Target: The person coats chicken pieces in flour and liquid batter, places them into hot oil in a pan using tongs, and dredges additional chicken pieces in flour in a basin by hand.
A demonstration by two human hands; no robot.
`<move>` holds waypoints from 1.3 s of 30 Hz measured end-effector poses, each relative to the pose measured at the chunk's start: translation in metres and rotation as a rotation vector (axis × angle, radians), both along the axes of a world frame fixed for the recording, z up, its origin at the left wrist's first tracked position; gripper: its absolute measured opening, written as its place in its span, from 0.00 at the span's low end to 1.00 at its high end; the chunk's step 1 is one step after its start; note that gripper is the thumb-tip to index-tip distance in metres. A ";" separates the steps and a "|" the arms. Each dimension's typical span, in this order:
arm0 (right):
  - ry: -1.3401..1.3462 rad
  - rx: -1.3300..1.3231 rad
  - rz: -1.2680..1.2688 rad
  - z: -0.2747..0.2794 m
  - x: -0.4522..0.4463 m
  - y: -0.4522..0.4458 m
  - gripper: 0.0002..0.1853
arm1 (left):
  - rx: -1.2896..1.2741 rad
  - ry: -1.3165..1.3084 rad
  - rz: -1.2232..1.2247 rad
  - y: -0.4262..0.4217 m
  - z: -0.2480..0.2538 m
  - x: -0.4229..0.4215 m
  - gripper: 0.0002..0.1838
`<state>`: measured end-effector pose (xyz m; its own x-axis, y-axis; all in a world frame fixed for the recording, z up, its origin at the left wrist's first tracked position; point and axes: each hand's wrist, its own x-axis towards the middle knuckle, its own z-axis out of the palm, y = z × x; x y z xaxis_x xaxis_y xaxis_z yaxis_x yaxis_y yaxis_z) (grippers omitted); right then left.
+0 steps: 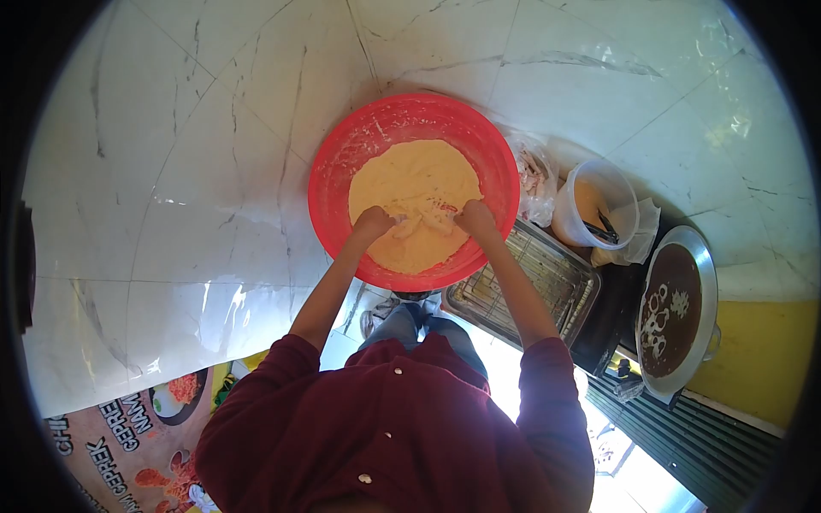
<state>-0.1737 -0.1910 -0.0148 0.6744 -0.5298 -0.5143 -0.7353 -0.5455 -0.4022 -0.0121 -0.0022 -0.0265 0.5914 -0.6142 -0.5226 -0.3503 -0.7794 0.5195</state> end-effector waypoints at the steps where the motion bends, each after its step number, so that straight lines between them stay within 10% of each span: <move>1: -0.087 -0.196 0.031 -0.008 -0.004 0.001 0.13 | -0.010 -0.026 0.026 0.001 0.008 -0.005 0.21; 9: -0.284 -0.363 0.039 0.029 -0.029 0.035 0.09 | -0.114 -0.081 0.096 0.003 0.033 -0.054 0.21; 12: -0.484 -0.797 0.151 0.024 -0.041 0.038 0.09 | -0.429 -0.243 0.120 0.001 0.029 -0.068 0.23; 17: -0.362 -0.386 0.100 0.052 -0.043 0.038 0.04 | -0.255 -0.253 0.058 -0.004 0.039 -0.073 0.22; 24: -0.431 -0.801 0.180 -0.002 -0.020 0.015 0.10 | -0.177 -0.229 0.065 -0.016 0.008 -0.065 0.22; 30: -0.345 -0.401 0.157 0.036 -0.029 0.017 0.09 | -0.304 -0.417 0.055 -0.025 0.003 -0.075 0.23; 33: -0.446 -0.735 0.187 0.026 -0.040 0.019 0.10 | -0.191 -0.285 0.052 -0.028 0.001 -0.080 0.24; 35: -0.880 -0.648 0.003 0.046 -0.057 0.018 0.06 | -0.558 -0.355 0.119 -0.034 -0.003 -0.092 0.20; 39: -0.658 -0.387 -0.123 0.102 -0.121 -0.041 0.10 | -0.407 0.001 0.025 -0.079 0.038 -0.108 0.22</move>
<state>-0.2949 -0.2319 0.0874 0.7015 -0.6812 0.2093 -0.4754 -0.6661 -0.5748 -0.1198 -0.0812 0.0111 0.6085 -0.7564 -0.2399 -0.3334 -0.5181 0.7877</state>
